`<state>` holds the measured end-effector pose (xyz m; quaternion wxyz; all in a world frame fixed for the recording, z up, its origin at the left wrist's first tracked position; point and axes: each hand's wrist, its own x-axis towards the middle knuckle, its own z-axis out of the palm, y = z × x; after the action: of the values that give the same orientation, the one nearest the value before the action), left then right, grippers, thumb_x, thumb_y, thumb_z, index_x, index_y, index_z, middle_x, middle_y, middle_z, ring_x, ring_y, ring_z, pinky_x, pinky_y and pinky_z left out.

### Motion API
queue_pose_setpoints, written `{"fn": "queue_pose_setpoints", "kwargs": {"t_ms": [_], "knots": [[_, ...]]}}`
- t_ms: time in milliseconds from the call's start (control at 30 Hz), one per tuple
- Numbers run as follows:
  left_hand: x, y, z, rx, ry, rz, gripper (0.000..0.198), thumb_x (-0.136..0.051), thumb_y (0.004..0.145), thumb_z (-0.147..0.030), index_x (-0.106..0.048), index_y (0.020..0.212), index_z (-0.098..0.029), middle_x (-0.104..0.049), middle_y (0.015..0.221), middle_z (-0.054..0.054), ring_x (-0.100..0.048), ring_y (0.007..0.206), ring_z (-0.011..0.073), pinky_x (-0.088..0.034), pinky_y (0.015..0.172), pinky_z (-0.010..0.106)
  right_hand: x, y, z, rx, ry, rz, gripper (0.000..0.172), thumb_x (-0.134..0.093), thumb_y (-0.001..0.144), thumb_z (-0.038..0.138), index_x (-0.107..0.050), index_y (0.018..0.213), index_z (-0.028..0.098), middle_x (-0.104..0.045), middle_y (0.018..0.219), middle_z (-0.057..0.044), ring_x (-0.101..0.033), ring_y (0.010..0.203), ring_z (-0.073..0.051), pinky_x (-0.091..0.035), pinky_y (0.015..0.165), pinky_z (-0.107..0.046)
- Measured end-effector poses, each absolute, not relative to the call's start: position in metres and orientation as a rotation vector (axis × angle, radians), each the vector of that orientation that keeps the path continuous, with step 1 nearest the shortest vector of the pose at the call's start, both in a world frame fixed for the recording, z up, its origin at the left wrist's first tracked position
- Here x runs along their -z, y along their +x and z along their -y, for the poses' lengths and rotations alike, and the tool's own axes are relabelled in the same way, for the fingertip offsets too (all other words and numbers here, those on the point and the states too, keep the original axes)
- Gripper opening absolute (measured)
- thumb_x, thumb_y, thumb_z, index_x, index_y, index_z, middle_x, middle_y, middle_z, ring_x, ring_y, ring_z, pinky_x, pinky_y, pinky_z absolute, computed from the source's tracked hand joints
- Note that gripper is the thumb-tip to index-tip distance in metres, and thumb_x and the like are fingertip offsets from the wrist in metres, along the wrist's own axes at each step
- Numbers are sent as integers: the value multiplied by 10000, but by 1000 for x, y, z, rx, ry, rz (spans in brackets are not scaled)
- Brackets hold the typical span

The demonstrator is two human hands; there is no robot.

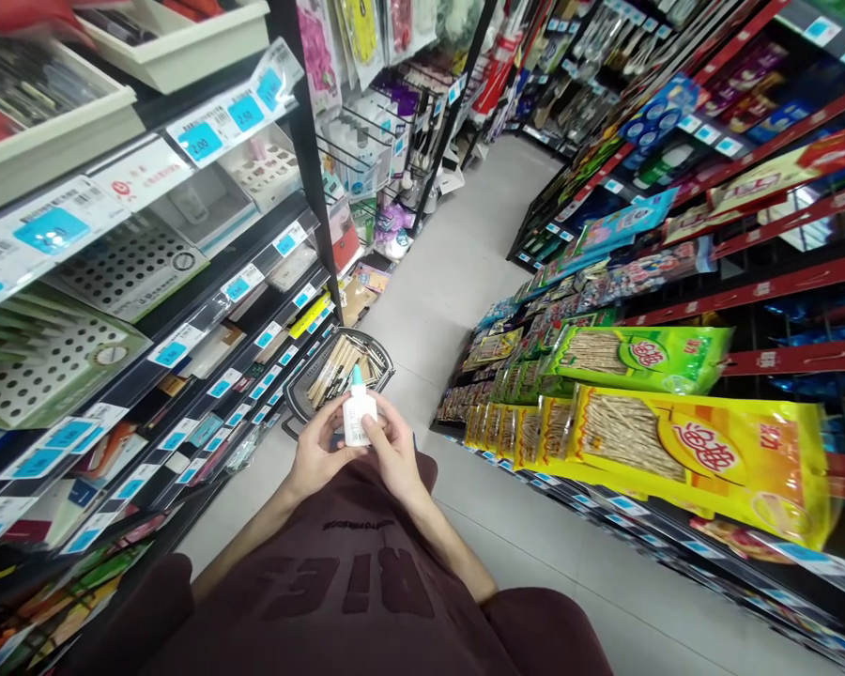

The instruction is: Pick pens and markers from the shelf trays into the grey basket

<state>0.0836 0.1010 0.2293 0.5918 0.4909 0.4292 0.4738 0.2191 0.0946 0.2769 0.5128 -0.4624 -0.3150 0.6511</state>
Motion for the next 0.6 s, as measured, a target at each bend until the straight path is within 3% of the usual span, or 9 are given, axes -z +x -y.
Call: {"fn": "queue_pose_setpoints", "kwargs": {"t_ms": [100, 333, 600], "knots": [[-227, 82, -100, -1138, 1152, -1008, 714, -838, 692, -289, -530, 1334, -238, -590, 1331, 121, -597, 1178, 272, -536, 970, 384, -278, 216, -95, -1497, -1183, 806, 498, -653, 873, 420, -505, 1326, 276, -701, 852, -5, -616, 618, -159, -514, 579, -283], [-228, 83, -97, -1189, 1173, -1031, 719, -842, 684, -324, -523, 1321, -233, -579, 1341, 121, -579, 1197, 277, -515, 998, 397, -277, 215, -95, -1445, -1204, 921, 397, -642, 881, 419, -536, 1229, 260, -674, 807, 5, -567, 615, -150, -459, 578, -264], [-228, 84, -98, -1203, 1177, -986, 737, -853, 670, -302, -530, 1329, -228, -576, 1331, 132, -574, 1194, 289, -497, 1011, 409, -276, 224, -96, -1251, -1282, 1024, 271, -534, 943, 411, -653, 1117, 239, -677, 1054, -39, -600, 888, -192, -469, 779, -296]]}}
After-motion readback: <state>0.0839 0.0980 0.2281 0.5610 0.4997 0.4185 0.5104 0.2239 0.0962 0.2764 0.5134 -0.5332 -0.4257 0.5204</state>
